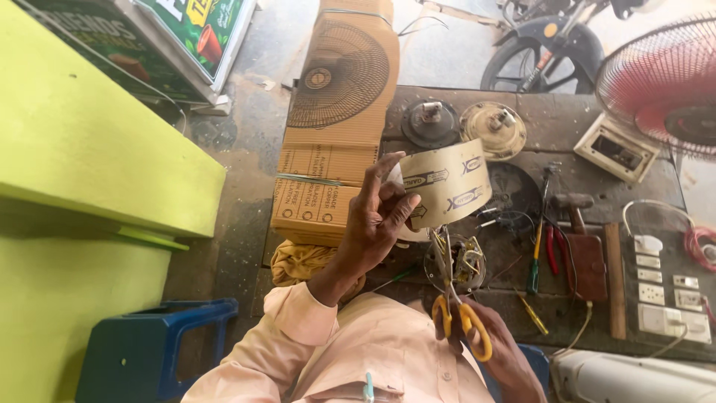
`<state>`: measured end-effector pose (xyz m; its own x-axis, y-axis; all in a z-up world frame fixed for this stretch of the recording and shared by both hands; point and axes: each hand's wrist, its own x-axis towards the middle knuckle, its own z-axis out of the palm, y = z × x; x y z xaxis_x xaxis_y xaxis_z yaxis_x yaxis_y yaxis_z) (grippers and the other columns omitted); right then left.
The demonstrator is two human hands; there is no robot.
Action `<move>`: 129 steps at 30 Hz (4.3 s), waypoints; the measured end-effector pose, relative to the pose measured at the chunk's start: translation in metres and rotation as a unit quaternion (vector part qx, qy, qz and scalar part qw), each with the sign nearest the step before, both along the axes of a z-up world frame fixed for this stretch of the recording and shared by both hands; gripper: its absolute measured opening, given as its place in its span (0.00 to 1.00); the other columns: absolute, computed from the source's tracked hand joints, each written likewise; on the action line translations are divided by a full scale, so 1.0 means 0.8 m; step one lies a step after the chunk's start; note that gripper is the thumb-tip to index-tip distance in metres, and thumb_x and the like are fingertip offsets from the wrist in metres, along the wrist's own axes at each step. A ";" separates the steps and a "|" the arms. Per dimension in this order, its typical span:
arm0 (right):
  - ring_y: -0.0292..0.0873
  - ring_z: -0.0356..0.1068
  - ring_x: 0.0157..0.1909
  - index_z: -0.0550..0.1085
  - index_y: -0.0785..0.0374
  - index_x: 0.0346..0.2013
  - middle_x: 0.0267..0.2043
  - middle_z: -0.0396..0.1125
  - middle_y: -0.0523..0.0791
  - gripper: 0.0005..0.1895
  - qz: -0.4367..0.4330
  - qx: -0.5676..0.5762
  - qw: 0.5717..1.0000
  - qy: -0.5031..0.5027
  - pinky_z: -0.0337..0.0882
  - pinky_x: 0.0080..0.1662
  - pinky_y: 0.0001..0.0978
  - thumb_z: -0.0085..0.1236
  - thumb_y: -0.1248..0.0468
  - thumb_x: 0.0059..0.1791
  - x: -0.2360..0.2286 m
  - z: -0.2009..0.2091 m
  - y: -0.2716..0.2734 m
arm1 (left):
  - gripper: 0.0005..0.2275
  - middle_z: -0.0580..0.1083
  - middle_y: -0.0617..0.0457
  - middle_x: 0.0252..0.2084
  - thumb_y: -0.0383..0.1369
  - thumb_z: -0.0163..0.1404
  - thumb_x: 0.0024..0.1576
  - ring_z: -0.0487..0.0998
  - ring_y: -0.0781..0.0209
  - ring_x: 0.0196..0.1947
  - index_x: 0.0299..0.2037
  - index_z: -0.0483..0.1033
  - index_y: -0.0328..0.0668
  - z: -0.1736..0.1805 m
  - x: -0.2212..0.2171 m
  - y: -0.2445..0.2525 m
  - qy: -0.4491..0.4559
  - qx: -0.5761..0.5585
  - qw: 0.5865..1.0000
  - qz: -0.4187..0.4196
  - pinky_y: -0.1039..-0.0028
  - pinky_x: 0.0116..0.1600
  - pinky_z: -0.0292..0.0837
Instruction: The person cuts a piece of sandpaper using scissors, then uses the sandpaper to rub the internal components of a fan motor housing. The person then uses a screwdriver to manipulate wires inside the motor housing.
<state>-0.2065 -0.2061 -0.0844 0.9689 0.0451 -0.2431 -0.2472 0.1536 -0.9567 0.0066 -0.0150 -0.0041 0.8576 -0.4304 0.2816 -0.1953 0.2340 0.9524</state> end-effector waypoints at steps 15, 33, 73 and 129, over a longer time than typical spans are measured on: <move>0.32 0.63 0.32 0.73 0.71 0.52 0.36 0.71 0.44 0.47 -0.034 0.010 0.999 -0.024 0.63 0.34 0.22 0.65 0.32 0.40 0.035 0.034 0.018 | 0.27 0.77 0.54 0.34 0.23 0.54 0.64 0.75 0.72 0.34 0.71 0.57 0.45 0.017 -0.020 0.001 -0.041 0.051 0.997 -0.027 0.80 0.41 0.73; 0.32 0.64 0.33 0.74 0.69 0.48 0.34 0.71 0.43 0.37 -0.029 -0.029 0.996 -0.077 0.66 0.36 0.25 0.63 0.36 0.45 0.030 0.036 0.021 | 0.26 0.76 0.55 0.36 0.22 0.53 0.65 0.76 0.73 0.35 0.72 0.56 0.43 0.016 -0.018 0.005 -0.091 0.019 0.995 -0.035 0.80 0.39 0.73; 0.32 0.65 0.35 0.72 0.67 0.53 0.38 0.67 0.42 0.27 -0.103 0.138 0.984 -0.054 0.68 0.38 0.24 0.56 0.48 0.51 0.037 -0.021 0.034 | 0.25 0.77 0.48 0.41 0.25 0.52 0.66 0.79 0.66 0.41 0.71 0.55 0.43 -0.010 -0.049 -0.003 0.037 0.008 0.991 -0.127 0.76 0.46 0.78; 0.33 0.61 0.21 0.75 0.66 0.47 0.29 0.72 0.46 0.32 -0.092 0.233 0.955 0.159 0.59 0.23 0.25 0.47 0.38 0.52 0.013 -0.016 -0.061 | 0.25 0.77 0.44 0.32 0.23 0.51 0.58 0.78 0.63 0.22 0.65 0.58 0.34 -0.090 -0.040 -0.096 0.251 0.131 0.936 -0.210 0.76 0.22 0.77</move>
<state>-0.1961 -0.2552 -0.0970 0.8515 0.0565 -0.5213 -0.4417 0.6132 -0.6549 -0.0253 -0.0914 -0.0760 0.5924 -0.7575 -0.2742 0.3490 -0.0654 0.9348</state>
